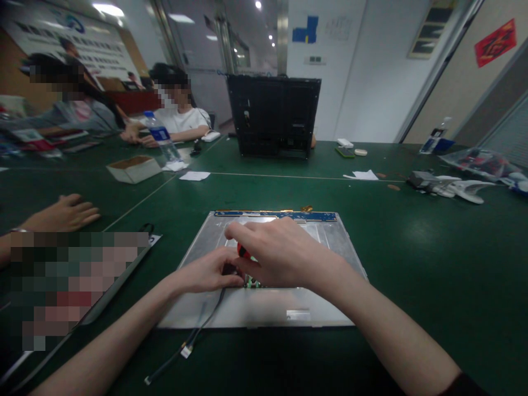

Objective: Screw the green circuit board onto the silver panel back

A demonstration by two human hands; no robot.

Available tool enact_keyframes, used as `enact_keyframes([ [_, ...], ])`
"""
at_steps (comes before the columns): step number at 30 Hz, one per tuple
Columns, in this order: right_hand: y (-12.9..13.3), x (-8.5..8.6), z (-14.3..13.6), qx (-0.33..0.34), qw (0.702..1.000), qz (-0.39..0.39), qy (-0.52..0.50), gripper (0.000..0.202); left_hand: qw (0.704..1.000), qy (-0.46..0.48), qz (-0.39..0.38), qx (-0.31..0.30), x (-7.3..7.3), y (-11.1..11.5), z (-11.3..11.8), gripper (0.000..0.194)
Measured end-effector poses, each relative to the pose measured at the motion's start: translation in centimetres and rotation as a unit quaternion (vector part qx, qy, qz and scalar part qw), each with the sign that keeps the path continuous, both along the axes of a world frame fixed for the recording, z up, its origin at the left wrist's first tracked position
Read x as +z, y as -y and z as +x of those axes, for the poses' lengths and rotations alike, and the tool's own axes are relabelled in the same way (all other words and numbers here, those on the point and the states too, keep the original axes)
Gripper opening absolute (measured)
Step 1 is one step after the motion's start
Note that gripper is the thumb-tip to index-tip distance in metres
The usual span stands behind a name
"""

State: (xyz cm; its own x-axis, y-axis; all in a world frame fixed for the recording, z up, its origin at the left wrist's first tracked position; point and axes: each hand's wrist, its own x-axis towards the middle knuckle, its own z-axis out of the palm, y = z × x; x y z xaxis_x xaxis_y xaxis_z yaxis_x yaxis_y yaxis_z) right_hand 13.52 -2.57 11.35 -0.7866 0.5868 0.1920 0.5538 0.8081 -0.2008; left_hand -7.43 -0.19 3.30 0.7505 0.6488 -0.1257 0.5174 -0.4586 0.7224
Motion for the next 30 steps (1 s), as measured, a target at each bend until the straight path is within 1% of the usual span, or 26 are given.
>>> enact_keyframes([
  [3, -0.04, 0.08, 0.04, -0.002, 1.0, 0.006, 0.006, 0.023, 1.0, 0.001, -0.007, -0.005, -0.22, -0.09, -0.02, 0.005],
  [7, 0.17, 0.61, 0.34, 0.025, 0.999, -0.021, -0.005, 0.022, 1.0, 0.008, -0.011, -0.008, -0.35, -0.13, -0.02, 0.004],
  [10, 0.23, 0.81, 0.46, 0.028, 0.999, -0.032, -0.003, 0.025, 1.0, 0.007, -0.011, -0.012, -0.32, -0.12, -0.04, 0.005],
  [14, 0.02, 0.48, 0.24, 0.011, 1.0, -0.022, -0.004, 0.027, 1.0, 0.005, -0.012, -0.01, -0.26, -0.1, -0.13, 0.007],
  [17, -0.12, 0.14, 0.05, -0.001, 1.0, -0.003, 0.0, 0.025, 1.0, 0.0, -0.017, -0.001, -0.18, -0.12, -0.14, 0.006],
  [19, -0.11, 0.11, 0.04, 0.002, 1.0, 0.003, 0.002, 0.023, 1.0, -0.001, -0.018, 0.0, -0.14, -0.13, -0.1, 0.007],
  [24, 0.25, 0.61, 0.28, 0.036, 0.999, -0.023, -0.007, 0.026, 1.0, 0.0, -0.021, -0.007, -0.25, -0.17, -0.12, 0.006],
  [27, 0.29, 0.59, 0.22, 0.028, 0.999, -0.02, -0.004, 0.025, 1.0, -0.002, -0.02, -0.005, -0.37, -0.17, -0.22, 0.007],
  [30, 0.08, 0.21, -0.02, 0.009, 1.0, 0.0, -0.004, 0.023, 1.0, -0.002, -0.015, -0.003, -0.35, -0.17, -0.25, 0.007],
])
